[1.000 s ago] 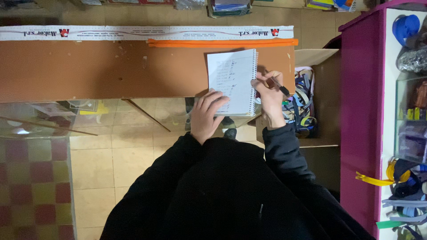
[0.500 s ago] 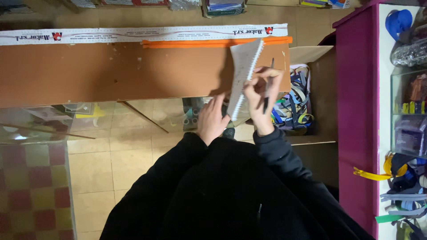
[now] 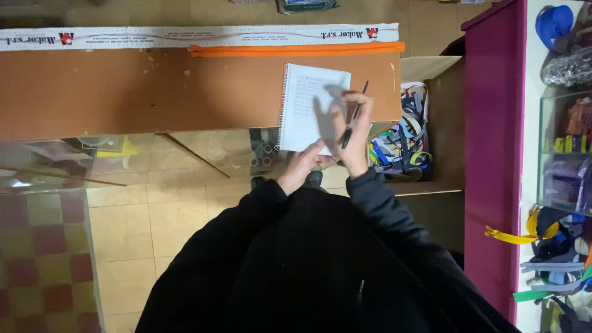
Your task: The person measures two zippers by laying them against a ruler, then records the measurements in a notebook using a pen.
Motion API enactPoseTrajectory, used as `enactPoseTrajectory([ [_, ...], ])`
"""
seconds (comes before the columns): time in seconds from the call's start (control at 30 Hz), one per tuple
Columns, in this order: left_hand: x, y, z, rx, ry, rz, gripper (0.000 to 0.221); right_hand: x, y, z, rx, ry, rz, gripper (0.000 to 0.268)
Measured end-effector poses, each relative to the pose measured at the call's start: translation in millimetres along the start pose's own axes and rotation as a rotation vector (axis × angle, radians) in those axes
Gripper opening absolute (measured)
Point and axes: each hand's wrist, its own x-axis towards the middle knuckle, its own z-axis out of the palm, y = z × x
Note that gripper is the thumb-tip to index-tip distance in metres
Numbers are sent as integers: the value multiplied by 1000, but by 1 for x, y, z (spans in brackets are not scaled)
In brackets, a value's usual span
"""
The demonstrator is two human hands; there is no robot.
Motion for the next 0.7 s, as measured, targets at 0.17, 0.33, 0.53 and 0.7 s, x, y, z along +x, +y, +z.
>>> enactPoseTrajectory([
  [0.17, -7, 10, 9, -36, -41, 29, 43, 13, 64, -20, -147, 57, 54, 42],
  [0.33, -11, 18, 20, -65, -20, 106, 36, 30, 68, -26, 109, 115, 172, 38],
  [0.53, -16, 25, 22, -31, -22, 111, 35, 37, 105, -25, 209, 125, 232, 37],
  [0.7, -23, 52, 32, 40, -10, 151, 38, 43, 87, -27, 102, 102, 221, 41],
])
